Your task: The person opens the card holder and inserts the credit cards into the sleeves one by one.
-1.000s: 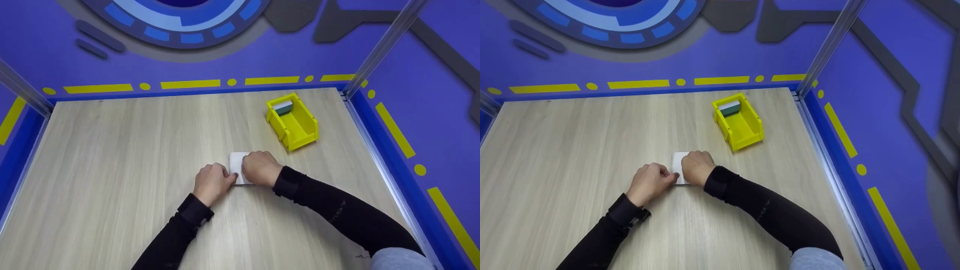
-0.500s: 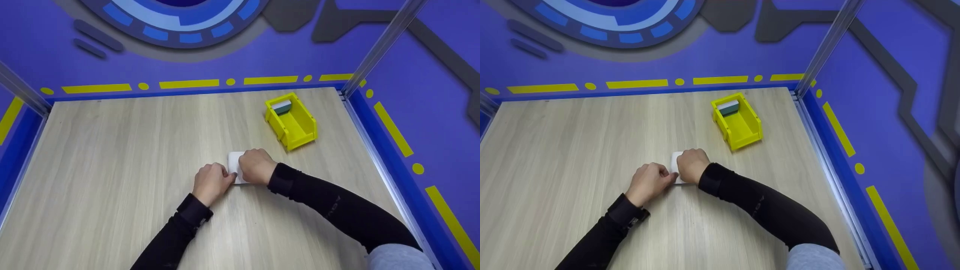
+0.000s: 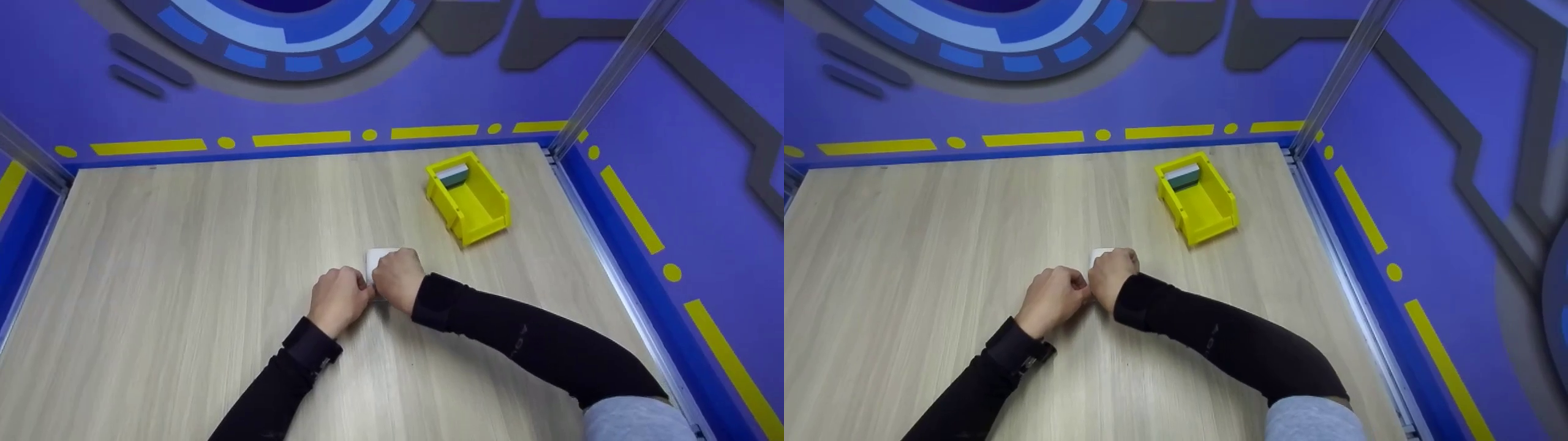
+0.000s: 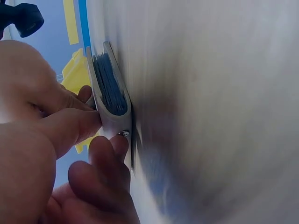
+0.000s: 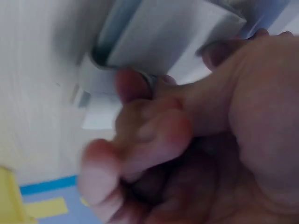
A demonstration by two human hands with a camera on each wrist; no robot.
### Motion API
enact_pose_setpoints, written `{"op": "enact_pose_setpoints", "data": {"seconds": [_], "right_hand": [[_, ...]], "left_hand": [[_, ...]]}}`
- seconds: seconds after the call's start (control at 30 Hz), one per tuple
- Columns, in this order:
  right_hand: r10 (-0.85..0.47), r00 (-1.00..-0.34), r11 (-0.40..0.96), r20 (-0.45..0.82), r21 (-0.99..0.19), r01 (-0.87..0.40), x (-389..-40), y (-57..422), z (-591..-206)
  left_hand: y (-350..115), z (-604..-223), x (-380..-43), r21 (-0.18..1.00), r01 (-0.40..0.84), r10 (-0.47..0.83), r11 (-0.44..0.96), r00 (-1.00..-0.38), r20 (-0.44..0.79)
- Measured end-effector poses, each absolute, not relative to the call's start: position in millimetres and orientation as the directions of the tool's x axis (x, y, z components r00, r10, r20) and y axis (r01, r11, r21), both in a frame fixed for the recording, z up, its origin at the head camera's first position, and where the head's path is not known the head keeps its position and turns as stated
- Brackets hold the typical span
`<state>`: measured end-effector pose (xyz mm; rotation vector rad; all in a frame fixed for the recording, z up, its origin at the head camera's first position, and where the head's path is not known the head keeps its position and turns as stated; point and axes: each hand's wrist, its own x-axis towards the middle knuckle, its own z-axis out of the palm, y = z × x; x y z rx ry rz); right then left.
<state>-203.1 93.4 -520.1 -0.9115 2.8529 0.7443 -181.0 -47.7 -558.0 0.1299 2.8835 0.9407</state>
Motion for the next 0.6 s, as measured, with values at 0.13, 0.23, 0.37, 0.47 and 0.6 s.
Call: {"op": "enact_pose_setpoints", "data": {"seconds": [0.13, 0.23, 0.37, 0.47, 0.6], "right_hand": [[-0.540, -0.828, 0.690, -0.151, 0.484, -0.538, -200.4, 89.8, -523.4], [-0.570, -0.809, 0.678, -0.144, 0.473, -0.562, -200.0, 93.0, -523.4], [-0.630, -0.765, 0.651, -0.137, 0.444, -0.616, -203.8, 100.7, -518.3], [-0.664, -0.737, 0.634, -0.123, 0.431, -0.643, -207.5, 105.9, -514.7], [-0.675, -0.728, 0.643, -0.124, 0.386, -0.662, -209.0, 111.6, -515.2]], "left_hand": [[-47.1, -557.0, -179.2, 0.593, 0.041, 0.112, 0.804, -0.990, -0.084], [-47.4, -555.9, -176.7, 0.599, 0.047, 0.121, 0.800, -0.989, -0.083], [-48.5, -553.2, -175.9, 0.608, 0.060, 0.125, 0.791, -0.990, -0.065], [-49.9, -551.5, -176.7, 0.608, 0.059, 0.120, 0.792, -0.991, -0.060], [-50.0, -552.3, -176.7, 0.608, 0.057, 0.118, 0.792, -0.991, -0.061]]}}
